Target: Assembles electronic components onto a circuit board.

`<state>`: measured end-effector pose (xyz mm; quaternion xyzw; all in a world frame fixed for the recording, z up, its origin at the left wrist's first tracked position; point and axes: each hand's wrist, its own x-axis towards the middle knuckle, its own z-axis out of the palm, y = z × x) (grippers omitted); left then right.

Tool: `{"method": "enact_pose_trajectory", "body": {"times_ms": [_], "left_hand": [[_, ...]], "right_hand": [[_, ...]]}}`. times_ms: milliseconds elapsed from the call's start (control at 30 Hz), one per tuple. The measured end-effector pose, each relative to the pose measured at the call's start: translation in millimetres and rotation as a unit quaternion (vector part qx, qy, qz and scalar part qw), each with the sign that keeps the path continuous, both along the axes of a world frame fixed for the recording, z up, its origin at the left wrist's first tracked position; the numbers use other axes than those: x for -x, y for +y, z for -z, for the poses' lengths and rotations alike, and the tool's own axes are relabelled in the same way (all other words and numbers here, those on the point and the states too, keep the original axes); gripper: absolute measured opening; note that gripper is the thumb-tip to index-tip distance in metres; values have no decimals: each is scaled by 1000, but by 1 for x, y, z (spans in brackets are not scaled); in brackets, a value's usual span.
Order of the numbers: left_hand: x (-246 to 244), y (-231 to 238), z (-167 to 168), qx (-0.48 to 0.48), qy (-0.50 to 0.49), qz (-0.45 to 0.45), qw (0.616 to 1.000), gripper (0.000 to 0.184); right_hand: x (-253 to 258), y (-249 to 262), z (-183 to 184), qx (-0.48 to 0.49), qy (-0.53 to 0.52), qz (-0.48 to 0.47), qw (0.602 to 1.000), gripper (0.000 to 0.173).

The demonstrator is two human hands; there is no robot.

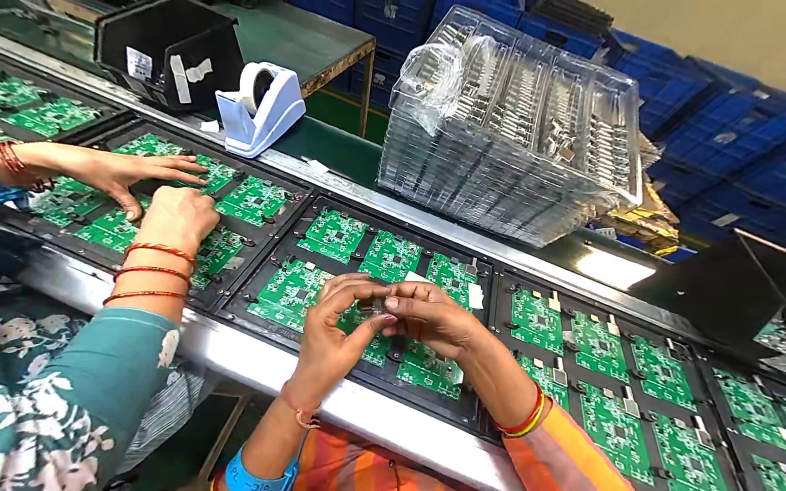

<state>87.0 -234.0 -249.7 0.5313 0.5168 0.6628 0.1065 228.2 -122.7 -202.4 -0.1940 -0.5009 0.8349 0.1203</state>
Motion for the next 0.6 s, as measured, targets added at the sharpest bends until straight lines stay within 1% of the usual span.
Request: {"method": "enact_pose_trajectory", "body": {"times_ms": [33, 67, 100, 133, 167, 200, 233, 300, 367, 433, 500, 600], "left_hand": [[-3, 0, 1, -3, -1, -6, 1000, 27], [-5, 0, 1, 2, 3, -15, 1000, 33], [-6, 0, 2, 17, 14, -29, 999, 40], [-6, 0, 3, 33, 24, -45, 998, 46], [-7, 0, 5, 45, 29, -62, 997, 47], [-9, -1, 7, 55, 31, -85, 994, 44], [-10, -2, 10, 64, 36, -110, 991, 40], [-14, -3, 15, 72, 65, -153, 984, 35], [-16, -4, 18, 74, 96, -170, 978, 31], [-17, -3, 18, 68, 119, -176, 975, 29], [-18, -3, 18, 66, 130, -178, 973, 28], [-16, -2, 20, 66, 136, -180, 972, 27]], "right_hand": [[1, 2, 1, 11, 13, 0, 1000, 14], [1, 4, 2, -7, 16, 5, 1000, 13], [2, 7, 0, -65, 1, 23, 998, 13], [2, 13, -2, -161, -30, 52, 985, 13], [3, 21, -4, -274, -70, 88, 955, 16], [4, 33, -3, -381, -110, 122, 910, 21], [4, 47, -1, -466, -150, 143, 860, 24], [4, 75, 6, -580, -201, 161, 773, 24], [6, 96, 15, -643, -235, 150, 714, 22], [7, 109, 23, -677, -271, 112, 676, 19], [9, 116, 29, -685, -298, 83, 659, 21], [12, 122, 30, -681, -336, 56, 648, 23]]}}
